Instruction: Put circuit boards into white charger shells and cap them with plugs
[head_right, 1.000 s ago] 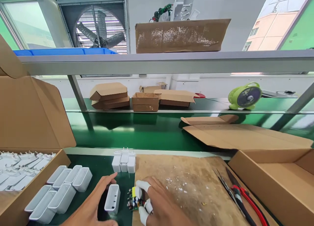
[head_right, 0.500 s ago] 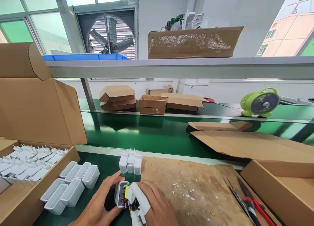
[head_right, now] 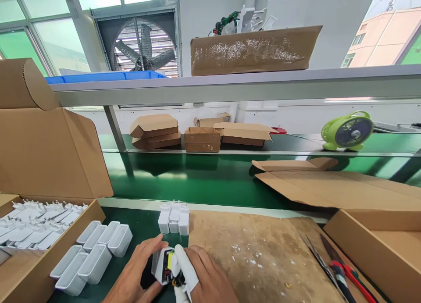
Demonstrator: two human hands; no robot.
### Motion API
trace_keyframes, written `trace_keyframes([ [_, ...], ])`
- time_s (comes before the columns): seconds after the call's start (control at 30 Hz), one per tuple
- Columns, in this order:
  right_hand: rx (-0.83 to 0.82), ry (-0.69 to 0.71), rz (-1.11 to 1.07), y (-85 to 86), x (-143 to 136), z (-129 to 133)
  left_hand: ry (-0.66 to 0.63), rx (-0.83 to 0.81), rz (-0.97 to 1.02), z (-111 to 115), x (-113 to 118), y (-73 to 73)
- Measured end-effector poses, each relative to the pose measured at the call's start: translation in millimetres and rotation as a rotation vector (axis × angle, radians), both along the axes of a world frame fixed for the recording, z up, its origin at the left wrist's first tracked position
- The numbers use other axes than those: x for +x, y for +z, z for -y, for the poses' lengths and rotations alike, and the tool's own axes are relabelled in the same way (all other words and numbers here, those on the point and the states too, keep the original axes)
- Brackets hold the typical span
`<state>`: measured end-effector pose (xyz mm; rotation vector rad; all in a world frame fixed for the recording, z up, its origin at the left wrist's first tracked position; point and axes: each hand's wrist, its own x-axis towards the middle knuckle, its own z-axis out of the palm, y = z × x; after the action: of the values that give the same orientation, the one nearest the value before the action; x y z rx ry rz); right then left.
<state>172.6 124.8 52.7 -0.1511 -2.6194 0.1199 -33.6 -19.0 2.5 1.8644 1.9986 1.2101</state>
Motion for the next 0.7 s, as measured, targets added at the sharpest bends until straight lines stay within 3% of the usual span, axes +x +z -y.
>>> trace_keyframes([
  [0.3,-0.072,0.010,-0.033,-8.3,-2.6,0.4,-0.036,0.025,0.033,-0.6,2.8,4.1],
  [0.5,-0.182,0.009,0.025,1.5,-1.2,5.9,-0.064,0.029,0.025,1.7,3.5,11.6],
  [0.7,-0.188,-0.005,0.041,3.1,1.0,7.7,-0.063,0.023,0.006,2.4,2.3,10.9],
])
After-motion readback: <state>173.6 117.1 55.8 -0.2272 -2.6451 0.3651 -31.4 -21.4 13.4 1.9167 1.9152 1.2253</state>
